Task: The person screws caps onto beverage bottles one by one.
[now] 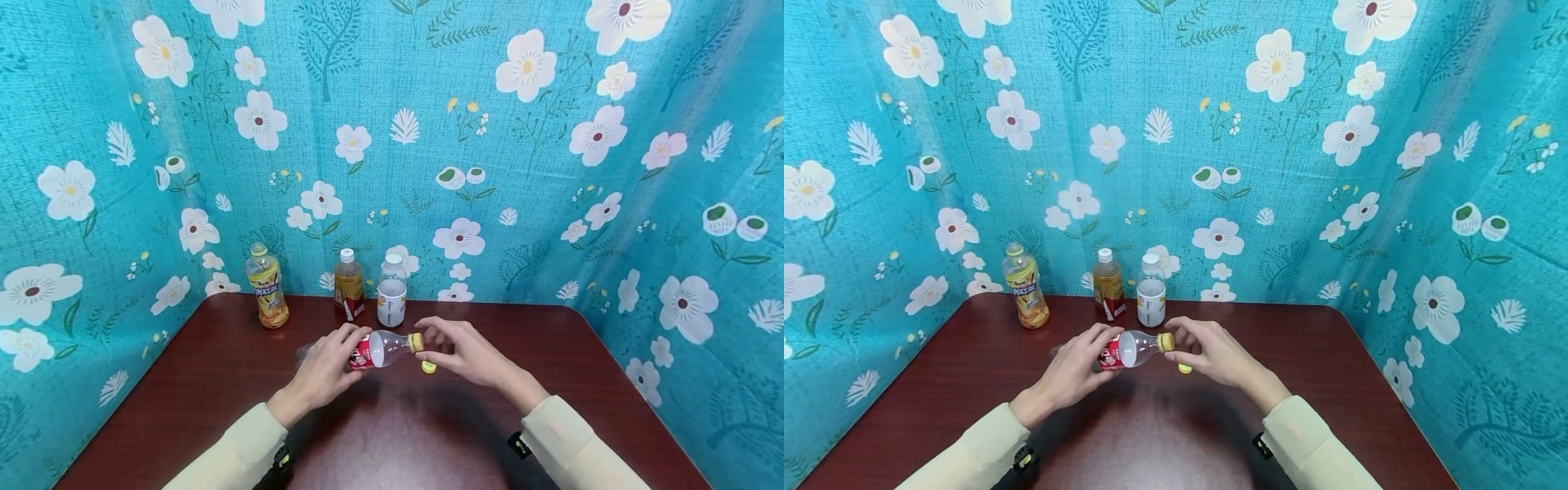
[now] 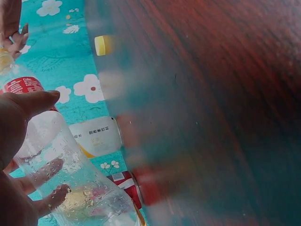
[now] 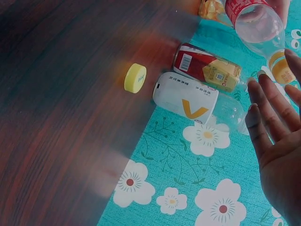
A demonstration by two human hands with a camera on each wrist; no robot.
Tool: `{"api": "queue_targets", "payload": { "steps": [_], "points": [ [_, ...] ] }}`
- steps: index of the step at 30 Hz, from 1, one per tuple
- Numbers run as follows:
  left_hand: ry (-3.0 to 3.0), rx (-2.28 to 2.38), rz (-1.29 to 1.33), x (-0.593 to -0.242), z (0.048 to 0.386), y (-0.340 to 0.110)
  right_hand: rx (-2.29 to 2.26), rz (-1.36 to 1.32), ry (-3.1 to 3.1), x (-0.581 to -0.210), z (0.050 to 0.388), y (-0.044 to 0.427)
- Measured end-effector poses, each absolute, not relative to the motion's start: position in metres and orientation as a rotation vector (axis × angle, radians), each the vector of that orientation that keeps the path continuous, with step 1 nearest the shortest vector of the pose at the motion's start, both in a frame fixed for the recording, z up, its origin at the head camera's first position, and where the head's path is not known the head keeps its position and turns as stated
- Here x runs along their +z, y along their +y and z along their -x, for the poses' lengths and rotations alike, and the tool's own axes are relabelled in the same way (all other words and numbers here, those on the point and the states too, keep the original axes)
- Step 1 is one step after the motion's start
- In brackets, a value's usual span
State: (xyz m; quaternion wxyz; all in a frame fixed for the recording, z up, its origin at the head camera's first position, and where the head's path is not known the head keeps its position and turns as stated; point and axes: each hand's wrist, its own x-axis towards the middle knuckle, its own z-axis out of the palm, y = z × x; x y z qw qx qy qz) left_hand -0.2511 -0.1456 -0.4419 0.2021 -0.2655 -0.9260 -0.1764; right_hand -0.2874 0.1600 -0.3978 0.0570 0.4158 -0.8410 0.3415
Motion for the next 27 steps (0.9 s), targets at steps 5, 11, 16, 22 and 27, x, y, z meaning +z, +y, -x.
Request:
{"api": "queue_targets", "payload": {
  "steps": [5, 11, 16, 22, 27],
  "points": [
    [-2.59, -0.5, 0.743, -0.4427, 0.2502, -0.1472, 1.041, -1.311, -2.53, -0.3975, 0.2874, 0.1573],
    [-2.616, -0.511, 0.736, -0.4429, 0.2489, -0.1481, 1.052, -1.313, -2.54, -0.3966, 0.2874, 0.1556],
    [-2.624, -0.515, 0.726, -0.4428, 0.2488, -0.1478, 1.056, -1.297, -2.553, -0.397, 0.2881, 0.1548],
    [-2.631, -0.526, 0.728, -0.441, 0.2478, -0.146, 1.014, -1.28, -2.607, -0.3979, 0.2881, 0.154],
    [-2.633, -0.543, 0.738, -0.4385, 0.2472, -0.1431, 0.868, -1.198, -2.66, -0.3971, 0.2871, 0.1526]
  ]
}}
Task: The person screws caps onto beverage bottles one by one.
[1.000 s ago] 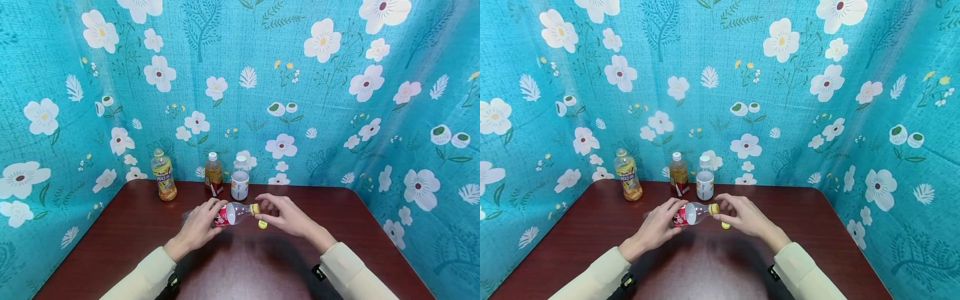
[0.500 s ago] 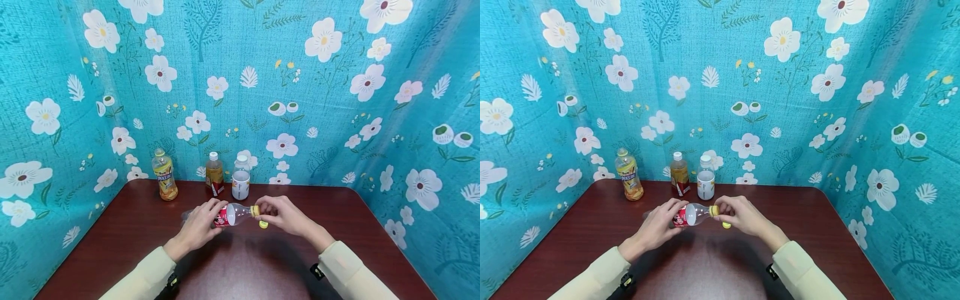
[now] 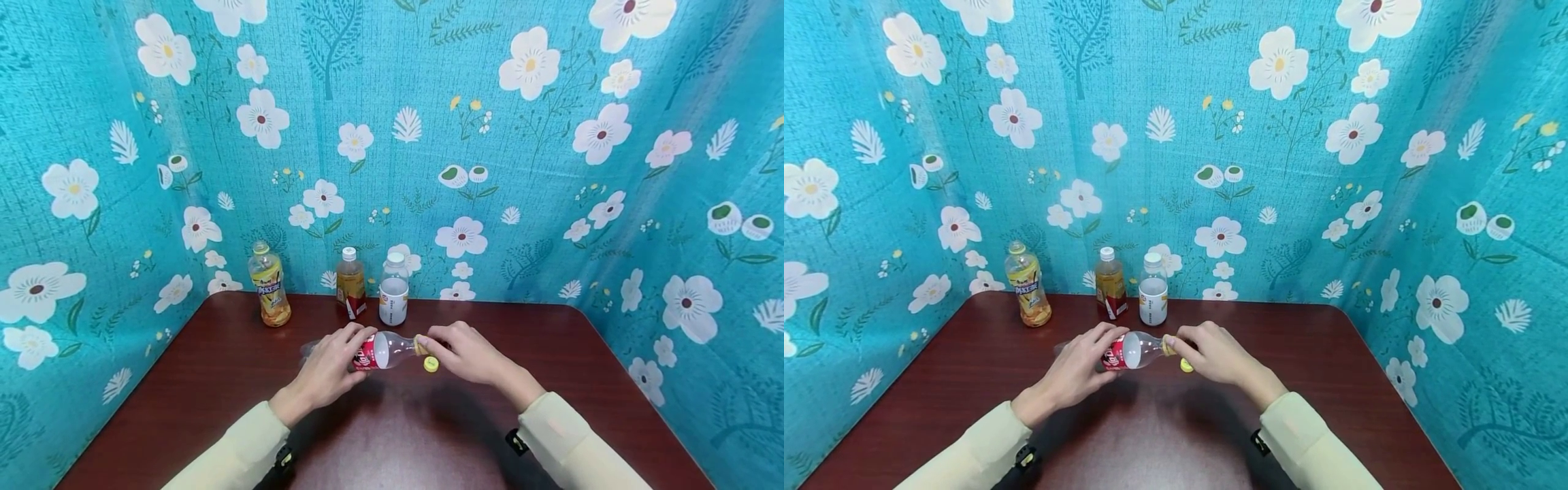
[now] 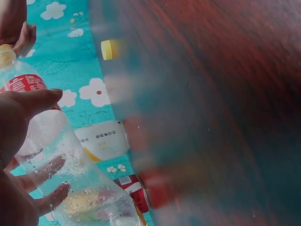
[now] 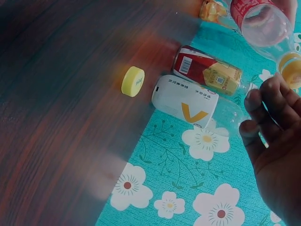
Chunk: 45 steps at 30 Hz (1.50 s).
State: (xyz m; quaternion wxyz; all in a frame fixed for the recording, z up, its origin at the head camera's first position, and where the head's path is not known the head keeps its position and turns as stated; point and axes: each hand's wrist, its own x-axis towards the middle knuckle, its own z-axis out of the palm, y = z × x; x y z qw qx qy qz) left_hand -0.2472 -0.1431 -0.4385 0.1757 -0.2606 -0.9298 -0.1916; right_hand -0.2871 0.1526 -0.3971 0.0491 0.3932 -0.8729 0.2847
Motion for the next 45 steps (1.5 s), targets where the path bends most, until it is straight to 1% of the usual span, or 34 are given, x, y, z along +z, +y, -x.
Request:
{"api": "queue_targets", "payload": {
  "steps": [5, 9, 20, 28, 40, 45],
  "points": [
    [-2.636, -0.533, 0.739, -0.437, 0.2471, -0.1427, 0.724, -1.12, -2.649, -0.3973, 0.2879, 0.1523],
    [-2.636, -0.542, 0.74, -0.4383, 0.2475, -0.1454, 0.696, -1.102, -2.634, -0.3973, 0.2879, 0.1539],
    [-2.661, -0.539, 0.694, -0.438, 0.247, -0.1496, 0.934, -1.163, -2.649, -0.3957, 0.2849, 0.1564],
    [-2.664, -0.552, 0.695, -0.4392, 0.2468, -0.1495, 0.922, -1.198, -2.639, -0.3957, 0.2841, 0.155],
    [-2.66, -0.535, 0.711, -0.4396, 0.2463, -0.1476, 1.053, -1.302, -2.575, -0.3976, 0.2852, 0.1541],
    [-2.654, -0.552, 0.715, -0.4387, 0.2461, -0.146, 1.032, -1.248, -2.607, -0.3969, 0.2853, 0.1539]
  ]
}}
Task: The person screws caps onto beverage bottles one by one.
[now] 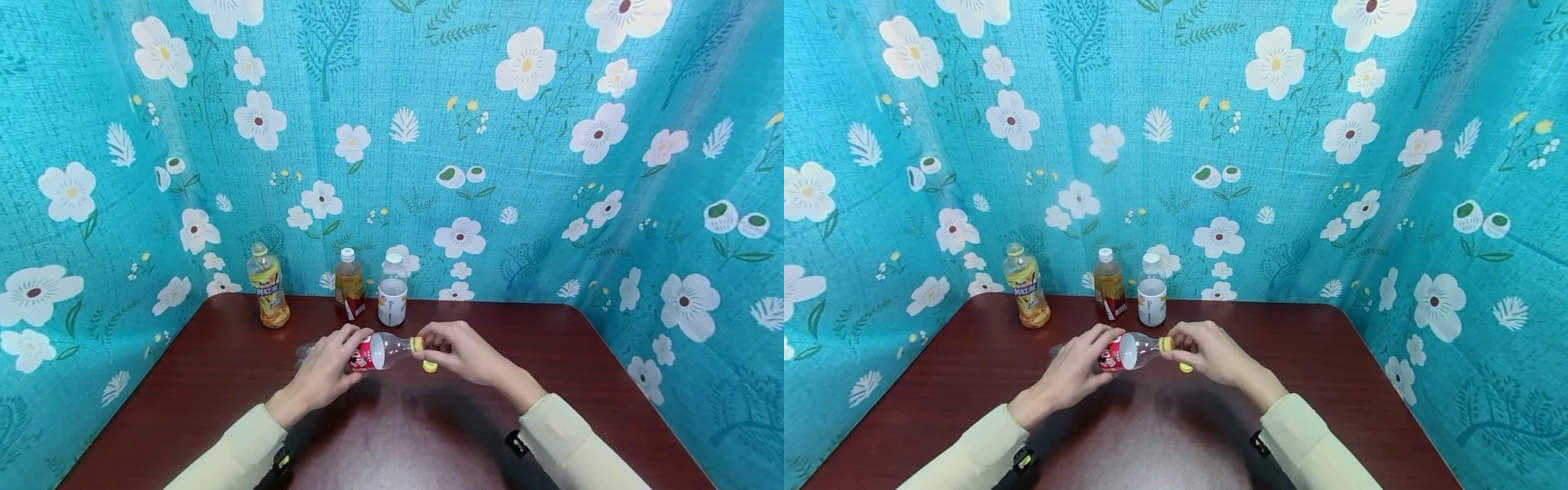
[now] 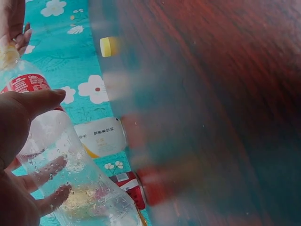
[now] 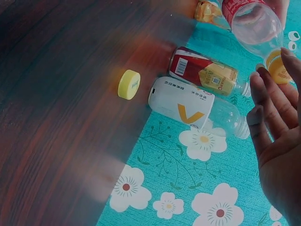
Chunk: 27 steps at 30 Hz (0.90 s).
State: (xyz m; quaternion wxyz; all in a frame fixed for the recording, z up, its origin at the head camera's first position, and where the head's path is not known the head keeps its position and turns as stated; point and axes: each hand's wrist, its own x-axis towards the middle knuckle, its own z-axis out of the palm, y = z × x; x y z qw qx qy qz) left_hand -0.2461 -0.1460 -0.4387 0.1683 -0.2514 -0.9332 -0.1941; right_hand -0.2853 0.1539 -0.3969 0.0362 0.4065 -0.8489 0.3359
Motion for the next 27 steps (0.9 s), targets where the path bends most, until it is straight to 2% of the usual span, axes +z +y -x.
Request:
{"api": "queue_targets", "payload": {
  "steps": [8, 16, 27],
  "points": [
    [-2.645, -0.562, 0.733, -0.4364, 0.2456, -0.1415, 0.713, -1.128, -2.652, -0.4013, 0.2845, 0.1505],
    [-2.65, -0.565, 0.724, -0.4364, 0.2454, -0.1433, 0.707, -1.067, -2.66, -0.3986, 0.2823, 0.1523],
    [-2.663, -0.583, 0.712, -0.4369, 0.2456, -0.1468, 0.95, -1.274, -2.594, -0.3967, 0.283, 0.1582]
  ]
}}
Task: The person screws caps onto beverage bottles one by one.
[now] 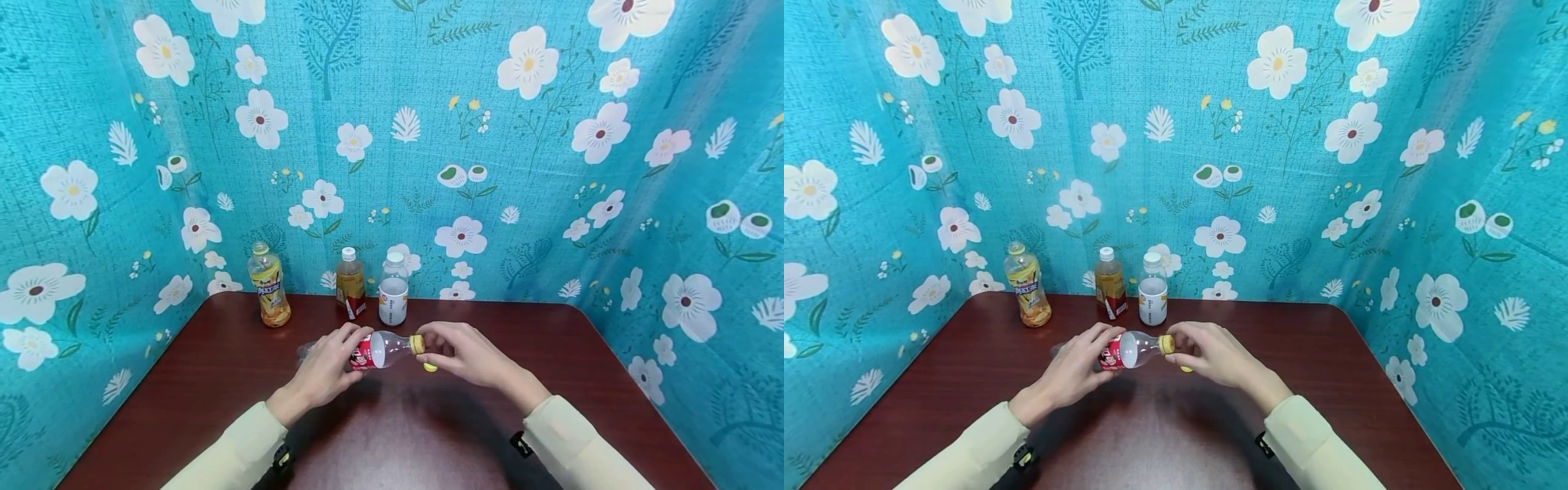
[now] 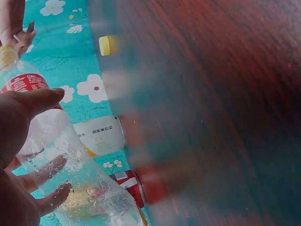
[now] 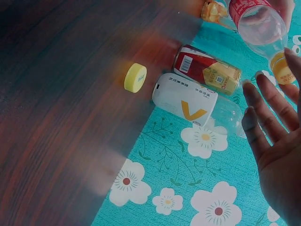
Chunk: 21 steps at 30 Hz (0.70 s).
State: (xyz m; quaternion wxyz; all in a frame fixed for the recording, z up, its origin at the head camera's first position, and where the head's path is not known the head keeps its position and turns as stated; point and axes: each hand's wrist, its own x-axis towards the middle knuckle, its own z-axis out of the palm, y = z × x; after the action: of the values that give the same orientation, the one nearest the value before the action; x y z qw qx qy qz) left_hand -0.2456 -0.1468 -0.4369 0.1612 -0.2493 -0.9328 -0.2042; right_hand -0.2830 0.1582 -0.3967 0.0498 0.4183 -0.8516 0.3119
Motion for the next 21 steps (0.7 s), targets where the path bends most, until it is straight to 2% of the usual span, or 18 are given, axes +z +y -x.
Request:
{"api": "queue_targets", "payload": {
  "steps": [8, 21],
  "points": [
    [-2.672, -0.58, 0.717, -0.4385, 0.2457, -0.1463, 1.018, -1.276, -2.572, -0.3967, 0.2844, 0.1568],
    [-2.668, -0.621, 0.726, -0.4375, 0.2459, -0.1413, 0.752, -1.138, -2.707, -0.4001, 0.2801, 0.152]
  ]
}}
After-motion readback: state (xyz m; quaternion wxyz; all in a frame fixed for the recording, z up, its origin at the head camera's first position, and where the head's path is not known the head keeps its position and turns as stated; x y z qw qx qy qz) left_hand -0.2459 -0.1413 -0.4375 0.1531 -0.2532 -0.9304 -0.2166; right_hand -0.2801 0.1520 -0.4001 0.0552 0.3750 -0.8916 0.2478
